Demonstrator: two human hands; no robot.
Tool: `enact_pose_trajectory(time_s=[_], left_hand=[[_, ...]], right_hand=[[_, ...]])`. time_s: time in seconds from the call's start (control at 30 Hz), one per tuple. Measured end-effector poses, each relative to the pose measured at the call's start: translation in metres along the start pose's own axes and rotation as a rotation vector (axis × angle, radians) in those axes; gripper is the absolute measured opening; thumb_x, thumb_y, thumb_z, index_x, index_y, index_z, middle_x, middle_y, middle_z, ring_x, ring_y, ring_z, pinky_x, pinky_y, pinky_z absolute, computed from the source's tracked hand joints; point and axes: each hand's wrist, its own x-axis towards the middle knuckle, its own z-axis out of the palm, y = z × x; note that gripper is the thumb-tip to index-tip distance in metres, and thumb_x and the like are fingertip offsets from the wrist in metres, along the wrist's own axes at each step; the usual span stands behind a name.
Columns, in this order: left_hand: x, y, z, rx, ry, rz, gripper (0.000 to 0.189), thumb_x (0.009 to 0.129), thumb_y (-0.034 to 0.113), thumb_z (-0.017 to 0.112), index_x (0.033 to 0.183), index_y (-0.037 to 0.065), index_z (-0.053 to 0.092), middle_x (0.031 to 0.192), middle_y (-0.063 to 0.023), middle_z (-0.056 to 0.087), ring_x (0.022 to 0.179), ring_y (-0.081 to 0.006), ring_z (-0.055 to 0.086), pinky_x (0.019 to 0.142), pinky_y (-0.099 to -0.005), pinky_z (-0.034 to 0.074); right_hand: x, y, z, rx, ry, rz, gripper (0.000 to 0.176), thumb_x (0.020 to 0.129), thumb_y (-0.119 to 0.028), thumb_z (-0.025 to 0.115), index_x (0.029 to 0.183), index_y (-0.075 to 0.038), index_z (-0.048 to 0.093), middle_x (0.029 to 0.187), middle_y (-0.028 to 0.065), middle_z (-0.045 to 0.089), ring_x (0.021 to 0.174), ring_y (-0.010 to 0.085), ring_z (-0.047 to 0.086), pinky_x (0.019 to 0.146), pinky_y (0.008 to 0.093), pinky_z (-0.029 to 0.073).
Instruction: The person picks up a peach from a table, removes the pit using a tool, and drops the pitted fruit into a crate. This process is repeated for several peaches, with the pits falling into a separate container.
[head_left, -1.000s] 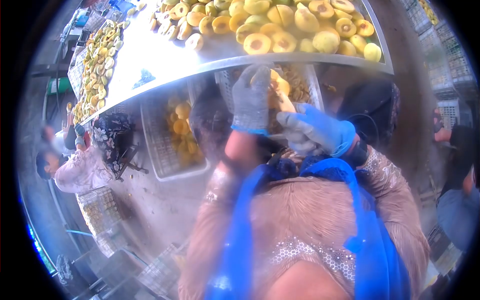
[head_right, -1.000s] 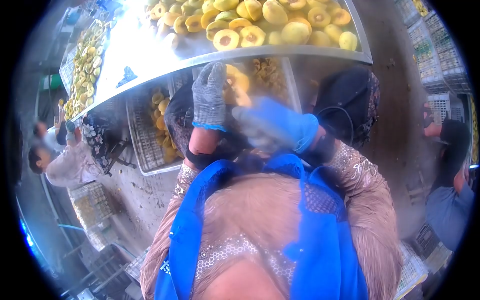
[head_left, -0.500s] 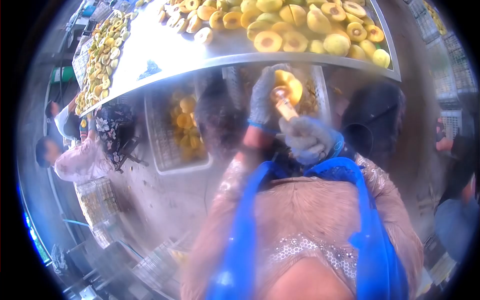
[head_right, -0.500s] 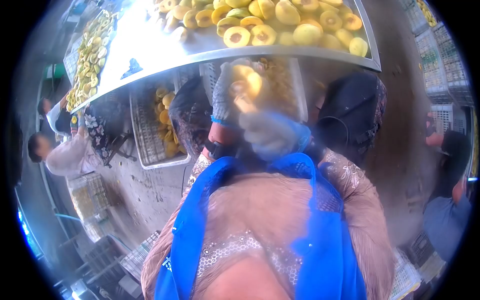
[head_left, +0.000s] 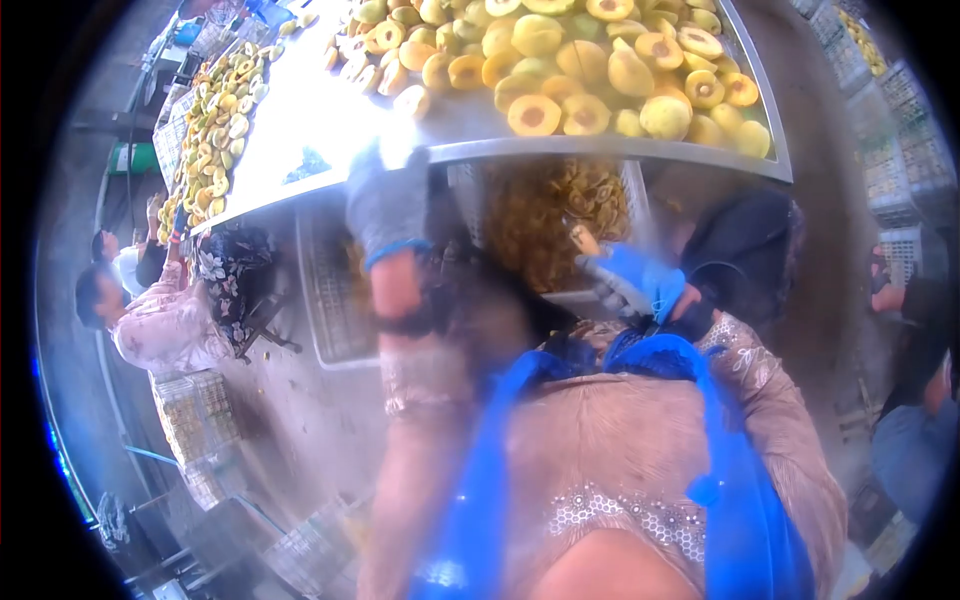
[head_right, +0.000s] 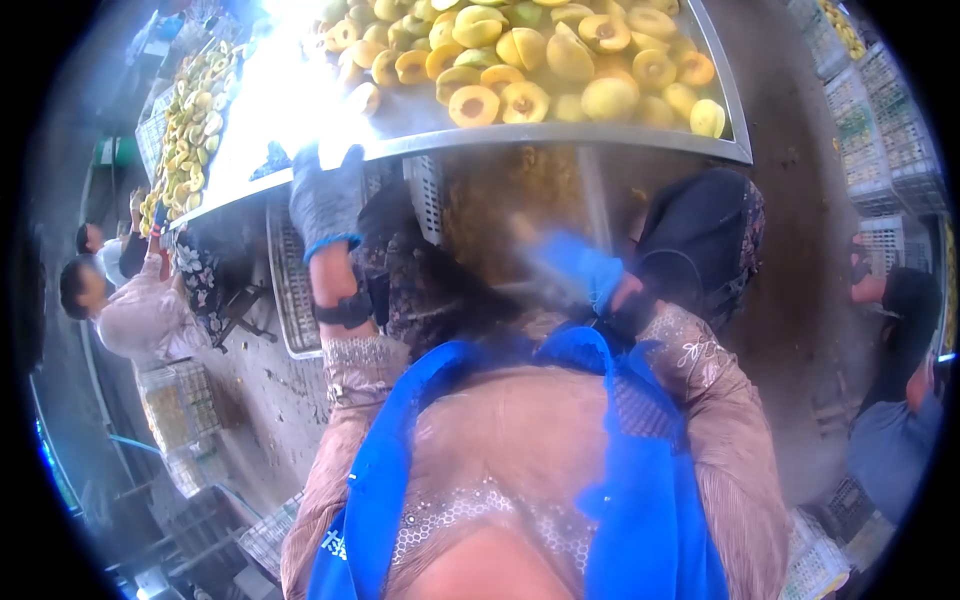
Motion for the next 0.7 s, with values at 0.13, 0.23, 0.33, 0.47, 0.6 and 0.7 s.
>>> enact_pose_trajectory(time_s=[0.13,0.23,0.33,0.47,0.6,0.7], left_hand=[[0.049,0.046,0.041,-0.420,-0.361,0.023,0.041,0.078,0.032,0.064,0.111,0.007,0.059,0.111,-0.0177,0.059,0.102,-0.0324,0.057,0.087,-0.0394,0.045],[0.066,0.077,0.073,-0.258,-0.524,0.105,0.038,0.078,0.032,0.063,0.107,0.008,0.059,0.106,-0.0194,0.060,0.096,-0.0345,0.058,0.083,-0.0391,0.046],[0.071,0.082,0.101,-0.504,-0.491,0.170,0.040,0.077,0.030,0.064,0.109,0.007,0.057,0.102,-0.0215,0.059,0.093,-0.0363,0.058,0.082,-0.0400,0.047],[0.065,0.088,0.091,-0.670,-0.398,0.026,0.038,0.075,0.026,0.065,0.106,0.006,0.057,0.098,-0.0182,0.061,0.090,-0.0301,0.060,0.080,-0.0366,0.048],[0.045,0.089,0.062,-1.324,-0.280,-0.276,0.036,0.076,0.020,0.066,0.105,0.003,0.056,0.094,-0.0140,0.061,0.080,-0.0235,0.061,0.066,-0.0315,0.051],[0.036,0.084,0.053,-1.525,-0.378,-0.418,0.033,0.077,0.017,0.064,0.104,0.001,0.053,0.089,-0.0133,0.060,0.074,-0.0210,0.061,0.058,-0.0292,0.051]], right_hand=[[0.000,0.012,-0.007,-0.088,-0.010,0.014,0.020,0.094,-0.030,0.048,0.094,-0.011,0.043,0.057,-0.0045,0.041,0.039,0.0039,0.037,0.032,0.0193,0.027],[-0.002,0.019,-0.015,-0.205,0.005,-0.143,0.025,0.094,-0.032,0.046,0.105,-0.010,0.044,0.059,-0.0039,0.042,0.039,0.0044,0.037,0.032,0.0198,0.028],[0.002,0.030,-0.024,-0.175,0.003,-0.172,0.032,0.095,-0.033,0.044,0.118,-0.010,0.042,0.061,-0.0032,0.043,0.039,0.0047,0.038,0.033,0.0193,0.029],[-0.006,0.001,-0.018,0.262,0.003,0.177,0.033,0.095,-0.032,0.043,0.120,-0.010,0.042,0.064,-0.0020,0.045,0.043,0.0046,0.040,0.034,0.0186,0.031],[-0.024,-0.034,-0.003,-0.080,0.069,-0.132,0.027,0.095,-0.033,0.044,0.109,-0.010,0.044,0.065,-0.0013,0.046,0.045,0.0047,0.042,0.034,0.0185,0.030],[-0.029,-0.059,0.006,-0.007,0.081,-0.159,0.028,0.094,-0.034,0.045,0.104,-0.008,0.045,0.065,-0.0007,0.046,0.045,0.0054,0.043,0.034,0.0189,0.032]])
